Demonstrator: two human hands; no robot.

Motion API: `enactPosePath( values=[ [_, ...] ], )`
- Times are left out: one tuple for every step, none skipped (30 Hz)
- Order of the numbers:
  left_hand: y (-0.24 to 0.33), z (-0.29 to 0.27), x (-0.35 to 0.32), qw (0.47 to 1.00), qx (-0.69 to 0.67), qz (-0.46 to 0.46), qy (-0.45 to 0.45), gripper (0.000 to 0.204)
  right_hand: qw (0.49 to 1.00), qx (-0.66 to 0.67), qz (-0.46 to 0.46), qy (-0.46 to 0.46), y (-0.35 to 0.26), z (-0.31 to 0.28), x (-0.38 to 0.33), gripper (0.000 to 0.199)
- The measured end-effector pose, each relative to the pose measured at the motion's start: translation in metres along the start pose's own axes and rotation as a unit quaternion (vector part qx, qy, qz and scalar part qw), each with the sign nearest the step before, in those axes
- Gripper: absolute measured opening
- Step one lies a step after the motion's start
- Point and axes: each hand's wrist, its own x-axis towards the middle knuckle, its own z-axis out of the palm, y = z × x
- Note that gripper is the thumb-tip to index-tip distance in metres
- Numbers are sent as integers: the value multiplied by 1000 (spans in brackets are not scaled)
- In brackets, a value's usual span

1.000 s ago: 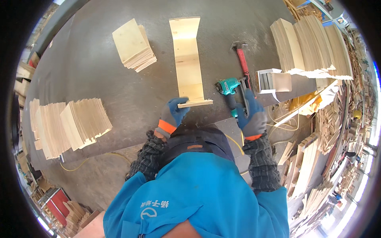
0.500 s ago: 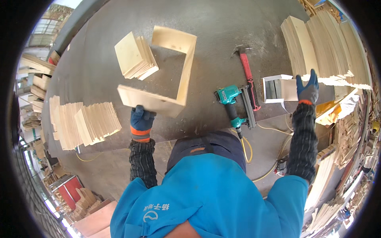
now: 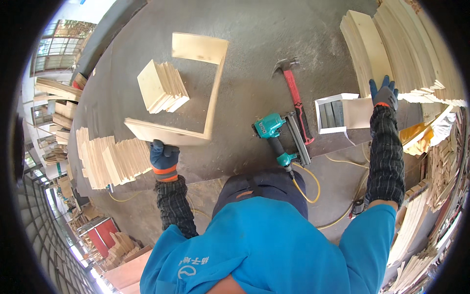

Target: Assembling wooden boards using a pneumatic nail gun to create boxes or drawers.

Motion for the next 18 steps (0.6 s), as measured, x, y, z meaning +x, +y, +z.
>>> enactPosePath(
  values=[
    [-2,2,2,995,92,28,10,38,1000,-20,-9,-11,-3,-2,-4,91],
    [-5,3,2,993,109,14,34,37,999,-35,-3,26,-5,-6,-7,91],
    [-10,1,5,978,206,-46,-9,36,999,-43,-16,7,-7,-9,-10,90],
    [-15,-1,5,954,288,-77,-43,35,998,-33,-40,-41,-7,-12,-13,90],
    [-28,-4,3,937,333,-103,-27,32,998,-2,-53,-44,-5,-17,-12,87],
    [-41,-8,3,931,339,-134,-19,32,999,-25,-43,-18,-4,-18,-12,87],
    [-55,-13,1,925,355,-123,-52,31,998,3,-59,-10,0,-19,-12,86],
    [-67,-18,-1,928,349,-80,-106,29,995,42,-82,-29,3,-18,-12,85],
    [-77,-23,-7,920,364,-113,-84,29,995,40,-89,-13,6,-15,-13,82],
    [-87,-27,-15,918,379,-98,-60,29,996,25,-80,11,8,-12,-13,82],
    [-91,-32,-20,916,394,-69,-34,29,993,45,-101,50,8,-9,-14,78],
    [-93,-35,-23,918,387,-79,-38,29,991,55,-108,49,9,-8,-15,74],
    [-93,-38,-24,906,413,-91,-25,29,986,59,-119,96,5,-8,-18,74],
    [-94,-40,-25,893,440,-90,5,30,980,116,-122,109,-1,-9,-21,70],
    [-95,-40,-24,901,422,-101,-28,30,976,164,-106,96,1,-22,-23,66],
    [-95,-41,-22,876,473,-77,-47,31,986,125,-72,84,-1,-33,-29,63],
    [-98,-40,-20,849,526,-21,-48,32,987,125,-50,85,-2,-47,-40,63],
    [-101,-39,-19,855,508,-47,-88,32,983,142,-36,106,-7,-61,-51,59]
  ],
)
